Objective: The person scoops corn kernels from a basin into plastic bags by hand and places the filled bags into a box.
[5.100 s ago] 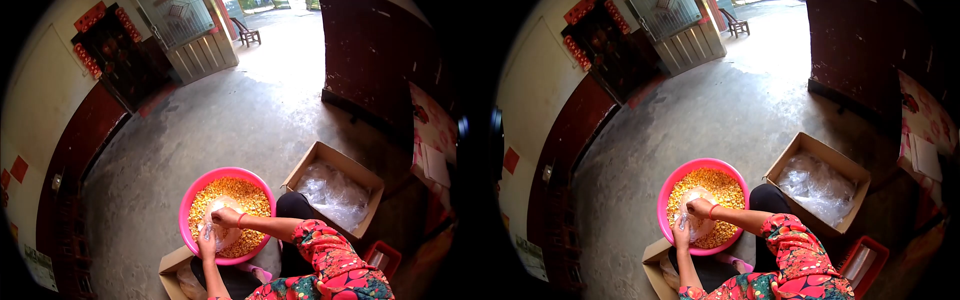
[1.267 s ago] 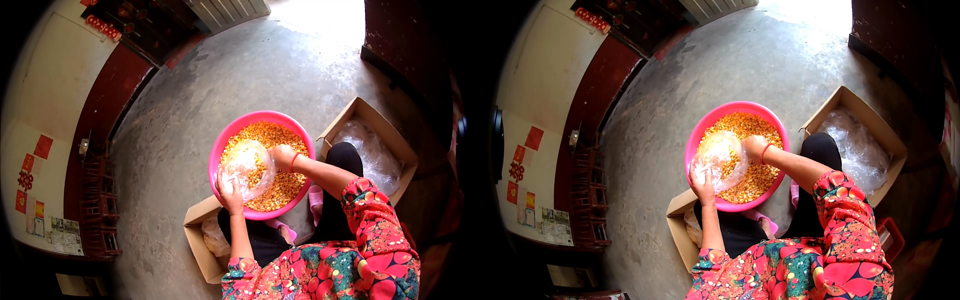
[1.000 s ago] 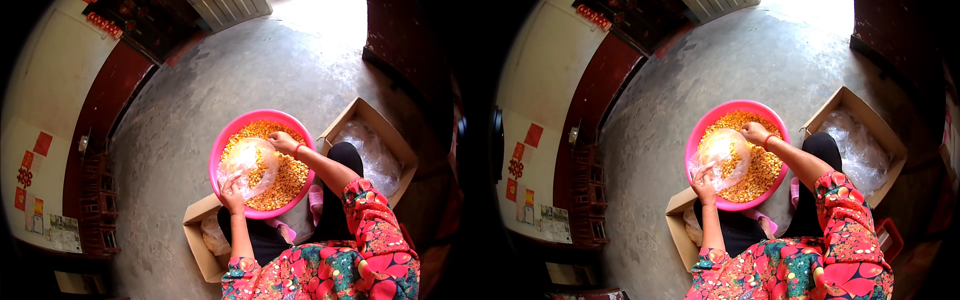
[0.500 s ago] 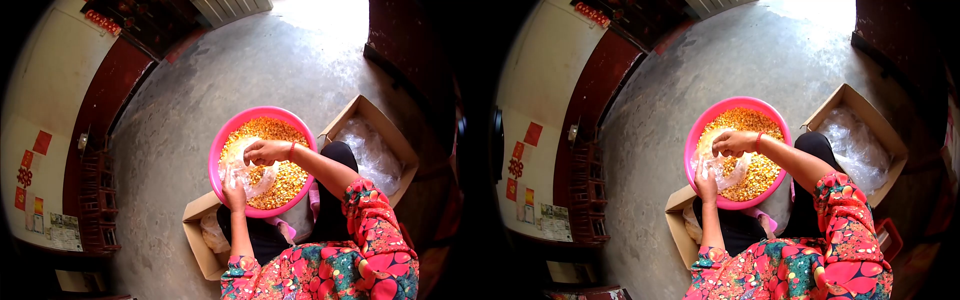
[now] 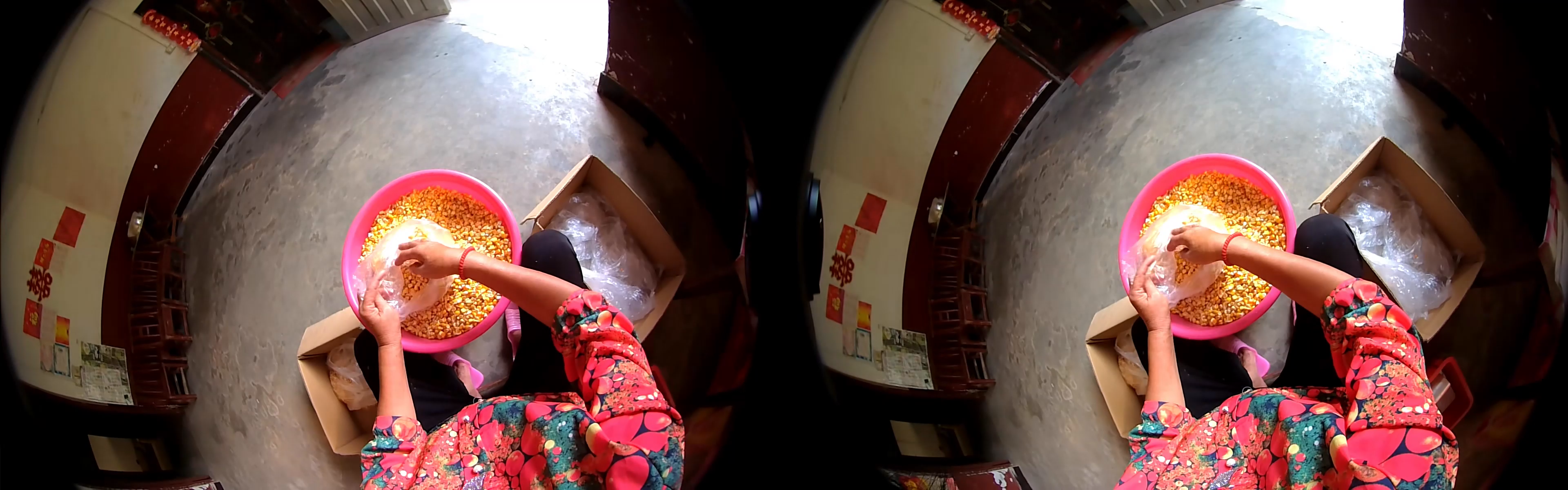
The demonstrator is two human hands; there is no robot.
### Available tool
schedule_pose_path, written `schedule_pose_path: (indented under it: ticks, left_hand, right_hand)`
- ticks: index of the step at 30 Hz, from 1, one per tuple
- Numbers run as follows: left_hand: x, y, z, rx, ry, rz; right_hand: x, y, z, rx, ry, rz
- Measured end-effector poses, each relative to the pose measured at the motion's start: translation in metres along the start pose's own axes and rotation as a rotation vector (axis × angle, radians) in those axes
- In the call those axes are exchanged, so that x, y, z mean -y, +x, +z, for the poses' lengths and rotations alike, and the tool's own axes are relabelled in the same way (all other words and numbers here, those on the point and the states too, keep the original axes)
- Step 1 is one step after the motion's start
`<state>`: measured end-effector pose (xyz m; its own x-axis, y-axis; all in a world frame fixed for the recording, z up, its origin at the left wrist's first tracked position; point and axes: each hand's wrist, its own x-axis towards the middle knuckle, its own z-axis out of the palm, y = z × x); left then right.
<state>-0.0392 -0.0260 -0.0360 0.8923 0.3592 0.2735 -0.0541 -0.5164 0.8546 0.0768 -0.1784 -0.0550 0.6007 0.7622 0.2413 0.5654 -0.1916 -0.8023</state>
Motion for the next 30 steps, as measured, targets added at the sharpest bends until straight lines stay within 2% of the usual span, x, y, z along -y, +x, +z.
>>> schedule_pose_path:
  ticks: [1, 3, 5, 8, 9, 11, 13, 15, 16, 17, 20, 23, 25, 27, 30]
  left_hand:
    - [0.007, 0.0, -0.001, 0.0, 0.0, 0.0]
    - [0.023, 0.002, 0.001, 0.063, 0.023, 0.09]
    - [0.001, 0.003, 0.005, 0.058, 0.026, 0.09]
    - [-0.007, 0.004, 0.009, 0.041, 0.066, 0.119]
    - [-0.006, 0.004, 0.01, 0.028, 0.102, 0.15]
    - [0.009, 0.005, 0.008, 0.025, 0.135, 0.204]
    - [0.015, 0.005, 0.008, -0.064, 0.114, 0.111]
    - [0.014, 0.005, 0.008, -0.034, 0.045, 0.048]
    - [0.014, 0.005, 0.008, -0.047, 0.057, 0.097]
    - [0.014, 0.005, 0.009, -0.06, 0.07, 0.145]
    - [0.019, 0.006, 0.009, -0.045, 0.01, 0.085]
    - [0.02, 0.005, 0.008, -0.045, 0.059, 0.069]
    - [0.019, 0.006, 0.009, -0.044, 0.05, 0.074]
    - [0.018, 0.005, 0.008, -0.038, 0.045, 0.079]
    - [0.019, 0.006, 0.009, -0.044, 0.038, 0.066]
  right_hand:
    - [-0.001, 0.0, 0.003, 0.0, 0.0, 0.0]
    - [-0.005, 0.0, 0.006, -0.215, -0.324, -0.105]
    - [-0.002, 0.002, -0.006, -0.197, -0.307, -0.112]
    - [0.018, 0.002, -0.044, 0.073, 0.348, 0.049]
    - [0.03, 0.0, -0.059, 0.06, 0.57, 0.201]
    - [0.03, -0.003, -0.081, -0.17, 0.587, 0.232]
    - [-0.002, -0.002, -0.088, -0.503, 0.532, 0.157]
    - [-0.013, -0.017, -0.107, -0.524, -0.071, 0.379]
    - [-0.014, -0.021, -0.113, -0.401, -0.343, 0.544]
    - [-0.015, -0.026, -0.112, -0.402, -0.344, 0.545]
    - [-0.019, -0.043, -0.102, -0.131, -0.625, 0.675]
    - [-0.02, -0.05, -0.094, -0.112, -0.686, 0.65]
    - [-0.02, -0.053, -0.081, 0.026, -0.773, 0.61]
    - [-0.02, -0.054, -0.061, -0.07, -0.713, 0.616]
    - [-0.001, -0.049, -0.045, -0.034, -0.616, 0.599]
